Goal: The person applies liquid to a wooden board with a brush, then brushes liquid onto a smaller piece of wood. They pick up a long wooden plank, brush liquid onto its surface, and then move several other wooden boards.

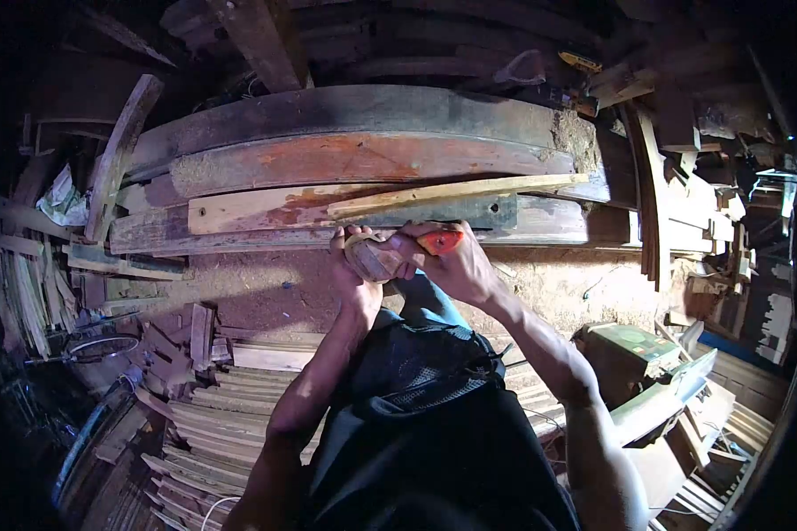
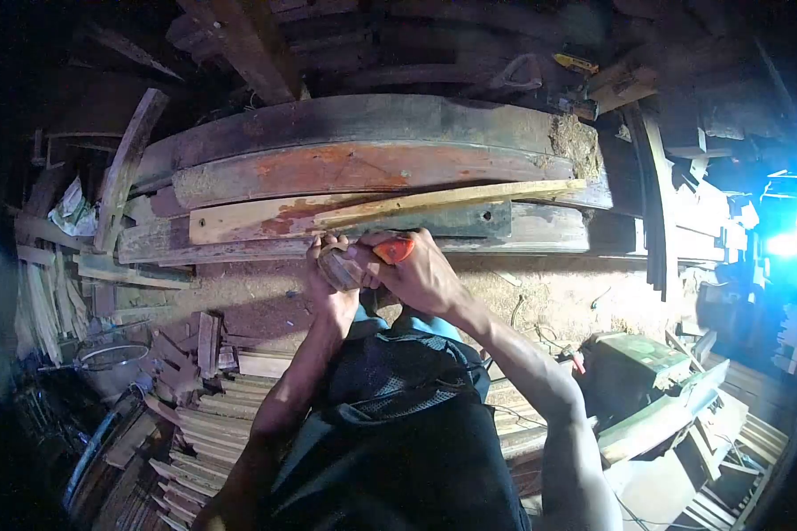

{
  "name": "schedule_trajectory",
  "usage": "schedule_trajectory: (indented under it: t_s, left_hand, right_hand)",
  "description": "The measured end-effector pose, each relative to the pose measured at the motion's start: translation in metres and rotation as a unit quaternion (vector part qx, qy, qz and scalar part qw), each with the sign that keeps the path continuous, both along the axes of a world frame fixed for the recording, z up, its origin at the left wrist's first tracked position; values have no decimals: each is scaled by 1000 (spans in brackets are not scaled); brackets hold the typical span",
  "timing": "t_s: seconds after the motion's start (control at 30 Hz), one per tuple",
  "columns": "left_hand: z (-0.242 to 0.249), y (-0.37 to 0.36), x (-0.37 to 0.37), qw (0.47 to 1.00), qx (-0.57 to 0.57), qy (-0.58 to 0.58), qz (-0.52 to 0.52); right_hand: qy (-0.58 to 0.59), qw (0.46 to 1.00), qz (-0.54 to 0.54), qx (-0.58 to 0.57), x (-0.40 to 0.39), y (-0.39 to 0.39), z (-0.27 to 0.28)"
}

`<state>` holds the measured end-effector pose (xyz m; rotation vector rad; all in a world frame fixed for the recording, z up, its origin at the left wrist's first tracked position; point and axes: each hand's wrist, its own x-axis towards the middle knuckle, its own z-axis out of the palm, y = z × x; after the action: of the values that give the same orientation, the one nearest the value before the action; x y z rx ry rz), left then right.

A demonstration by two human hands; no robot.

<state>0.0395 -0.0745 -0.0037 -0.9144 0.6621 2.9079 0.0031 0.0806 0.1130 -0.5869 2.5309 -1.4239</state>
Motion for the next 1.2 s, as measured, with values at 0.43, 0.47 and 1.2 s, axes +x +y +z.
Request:
schedule_trajectory:
  t_s: [0.43,0.47,1.2]
  left_hand:
    - [-53,-32,23,999,-11,-16,26]
    - [-49,-36,22,1000,1,-16,21]
    - [-58,-126,34,994,-59,-77,51]
  right_hand:
    - [-174,979,-77,-78,8,12,33]
    - [-196,965,-119,-127,8,13,29]
    - [-50,958,-224,-173,-56,71,-136]
